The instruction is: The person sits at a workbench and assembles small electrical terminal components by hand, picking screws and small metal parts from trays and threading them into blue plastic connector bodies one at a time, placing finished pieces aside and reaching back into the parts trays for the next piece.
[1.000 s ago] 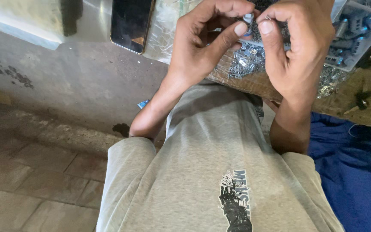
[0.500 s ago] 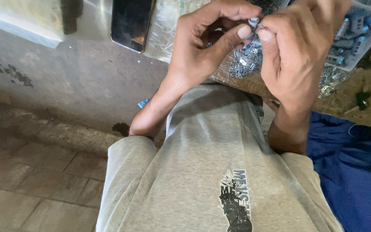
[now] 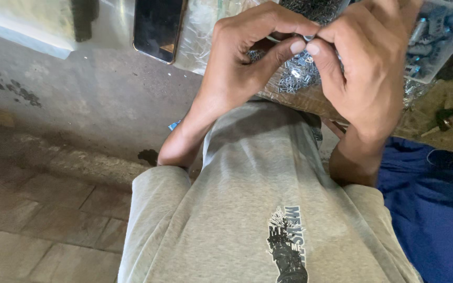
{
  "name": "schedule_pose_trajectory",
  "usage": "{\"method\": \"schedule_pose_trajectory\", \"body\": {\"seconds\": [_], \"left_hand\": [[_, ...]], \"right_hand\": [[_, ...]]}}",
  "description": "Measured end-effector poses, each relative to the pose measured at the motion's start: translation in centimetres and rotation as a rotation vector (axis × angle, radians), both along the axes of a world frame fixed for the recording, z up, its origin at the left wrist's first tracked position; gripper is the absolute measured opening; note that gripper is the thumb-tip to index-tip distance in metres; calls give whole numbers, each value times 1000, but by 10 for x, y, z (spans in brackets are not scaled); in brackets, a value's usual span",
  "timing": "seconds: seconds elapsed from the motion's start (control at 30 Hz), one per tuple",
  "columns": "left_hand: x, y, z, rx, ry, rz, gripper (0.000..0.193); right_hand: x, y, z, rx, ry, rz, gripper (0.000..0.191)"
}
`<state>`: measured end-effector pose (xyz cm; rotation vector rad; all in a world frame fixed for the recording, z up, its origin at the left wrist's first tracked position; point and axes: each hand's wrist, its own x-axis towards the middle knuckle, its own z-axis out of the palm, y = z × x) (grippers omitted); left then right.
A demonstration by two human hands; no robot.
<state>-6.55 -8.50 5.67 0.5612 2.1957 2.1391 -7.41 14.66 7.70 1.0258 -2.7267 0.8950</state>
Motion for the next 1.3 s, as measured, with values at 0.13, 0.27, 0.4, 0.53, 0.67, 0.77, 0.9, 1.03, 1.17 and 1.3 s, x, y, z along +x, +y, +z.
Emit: {"method": "schedule_pose_trajectory", "body": {"seconds": [0.13,0.27,0.4,0.53,0.67,0.77,0.9,1.03,1.17,1.3], "left_hand": [[7,5,-10,331,-338,-83,14],[10,9,-23,440,-437,-66,16],[10,9,-28,446,-443,-48,17],[10,11,-27,429,-454,-36,17],[11,11,-27,421,-440,-48,17],[12,14,-28,393,-403,-18,16],[8,15,-28,418,-356,-29,16],[7,13,-22,493,-440,-76,18],[5,8,-19,518,-455,-116,18],[2,11,-29,551,-466,-126,18]], "right_hand": [[6,-1,-5,-133,-192,-73,14],[11,-9,-10,-297,-277,-121,10],[13,-17,-9,-351,-288,-195,9],[11,-18,-5,-281,-199,-164,3],[12,-18,-2,-248,-187,-155,4],[11,-20,0,-223,-157,-170,4],[4,-23,2,-302,-158,-220,19],[1,-21,-2,-227,100,-329,14],[22,5,-16,-408,98,-525,18],[58,71,-41,-581,72,-863,24]]}}
